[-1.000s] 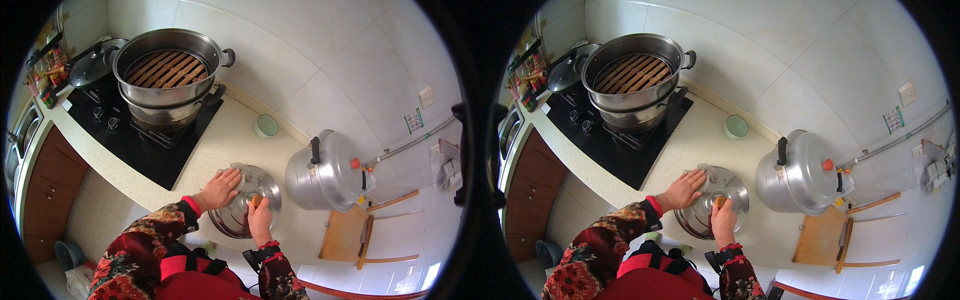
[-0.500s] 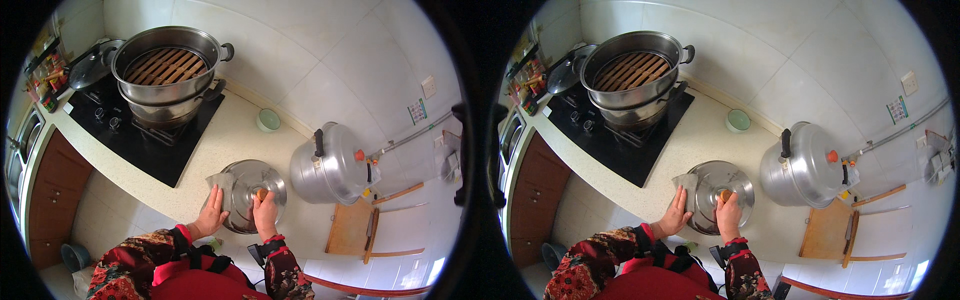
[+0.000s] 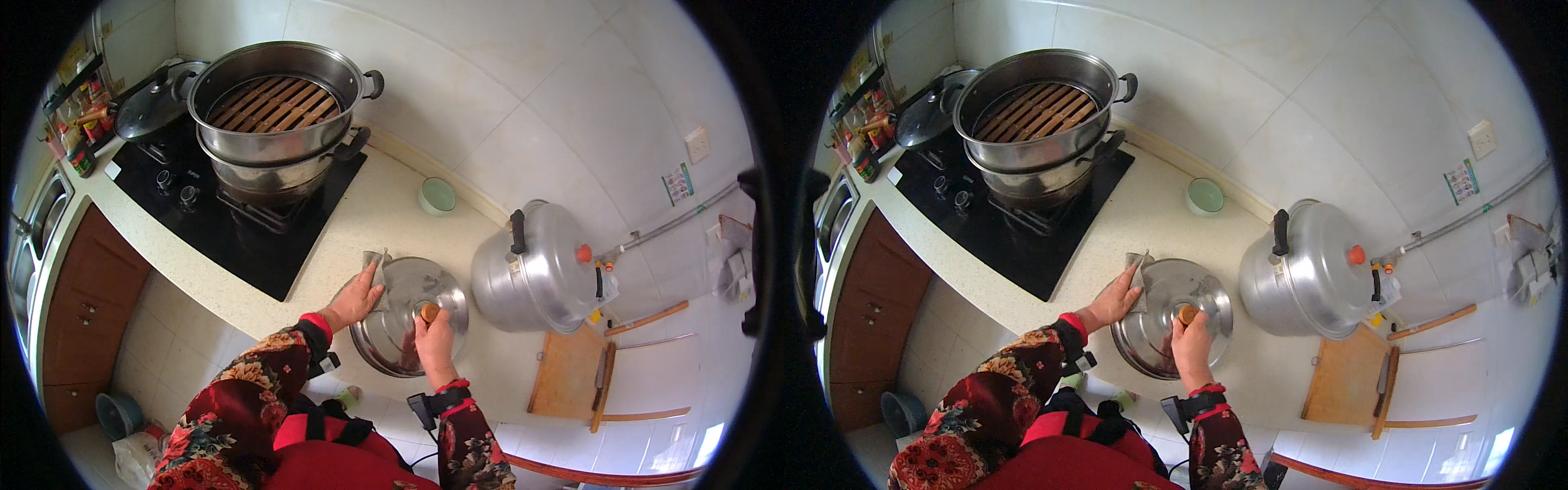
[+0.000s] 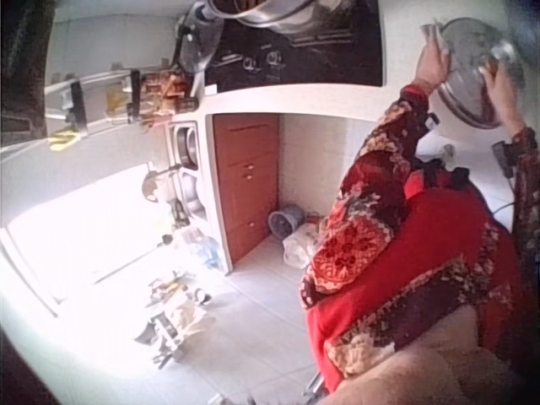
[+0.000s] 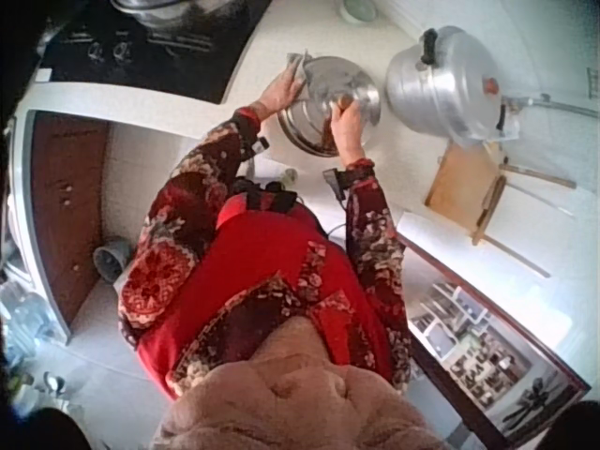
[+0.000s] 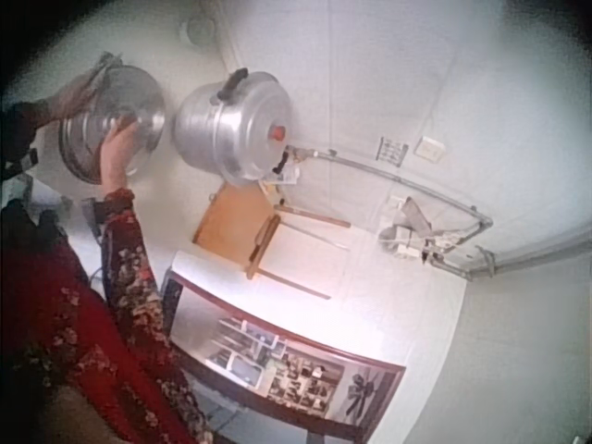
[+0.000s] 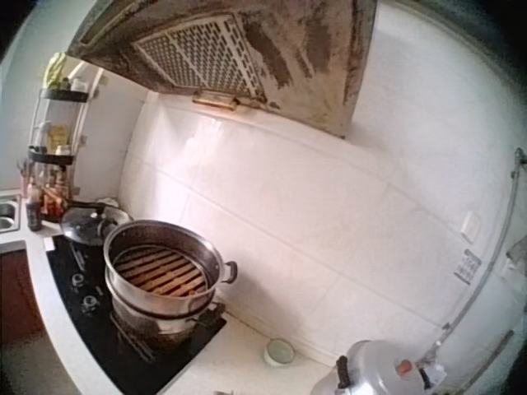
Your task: The person wipes a water bottle with a cloth, then wipes a small bottle and the countertop near the sink. They then wipe the lid of a steamer pot on the stove and place the lid back on the pot.
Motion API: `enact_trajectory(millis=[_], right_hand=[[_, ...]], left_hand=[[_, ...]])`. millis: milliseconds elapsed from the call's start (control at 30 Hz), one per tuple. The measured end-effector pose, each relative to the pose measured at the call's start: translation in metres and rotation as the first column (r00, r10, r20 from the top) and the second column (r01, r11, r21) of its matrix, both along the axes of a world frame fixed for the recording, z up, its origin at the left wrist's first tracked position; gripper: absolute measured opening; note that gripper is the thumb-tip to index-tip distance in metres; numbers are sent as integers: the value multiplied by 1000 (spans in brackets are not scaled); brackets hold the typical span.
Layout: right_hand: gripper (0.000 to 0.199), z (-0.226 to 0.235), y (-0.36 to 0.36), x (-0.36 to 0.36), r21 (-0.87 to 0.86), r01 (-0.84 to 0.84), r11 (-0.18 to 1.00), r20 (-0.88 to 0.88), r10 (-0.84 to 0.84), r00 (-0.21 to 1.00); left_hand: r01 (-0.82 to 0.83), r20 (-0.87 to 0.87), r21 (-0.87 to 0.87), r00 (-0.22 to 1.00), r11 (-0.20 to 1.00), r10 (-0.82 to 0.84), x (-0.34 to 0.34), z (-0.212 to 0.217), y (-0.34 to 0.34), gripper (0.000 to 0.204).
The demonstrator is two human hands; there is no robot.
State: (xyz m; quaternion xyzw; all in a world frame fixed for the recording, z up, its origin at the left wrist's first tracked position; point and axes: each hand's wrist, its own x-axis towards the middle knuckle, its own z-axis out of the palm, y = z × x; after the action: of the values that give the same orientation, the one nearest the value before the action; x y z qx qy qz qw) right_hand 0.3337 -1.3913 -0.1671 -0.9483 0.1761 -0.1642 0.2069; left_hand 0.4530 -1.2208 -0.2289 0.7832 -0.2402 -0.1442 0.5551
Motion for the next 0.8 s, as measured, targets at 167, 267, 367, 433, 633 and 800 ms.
enact_trajectory(millis=[167, 267, 367, 433, 633, 800], right_hand=[[51, 41, -35, 5, -65, -281, 958, -305, 249, 919], [50, 46, -41, 8, -26, -380, 925, -225, 365, 904], [50, 31, -49, 10, 20, -414, 910, -244, 406, 881], [47, 24, -44, 9, -40, -414, 909, -182, 401, 898], [46, 10, -35, 5, -44, -300, 953, -59, 298, 953], [47, 5, -22, 3, -91, -197, 976, -20, 196, 980]], left_hand=[[67, 6, 32, 998, 997, -67, 13, -8, -2, 63], [67, 1, 35, 998, 997, -67, 11, -4, -5, 62], [48, -62, -2, 997, 999, -48, 8, 2, -6, 61], [9, -81, -72, 997, 997, -15, 3, 0, -3, 61], [-46, 21, -86, 999, 995, 48, -37, 4, 14, 62], [-13, 35, -64, 999, 998, 15, -72, -7, 37, 67]])
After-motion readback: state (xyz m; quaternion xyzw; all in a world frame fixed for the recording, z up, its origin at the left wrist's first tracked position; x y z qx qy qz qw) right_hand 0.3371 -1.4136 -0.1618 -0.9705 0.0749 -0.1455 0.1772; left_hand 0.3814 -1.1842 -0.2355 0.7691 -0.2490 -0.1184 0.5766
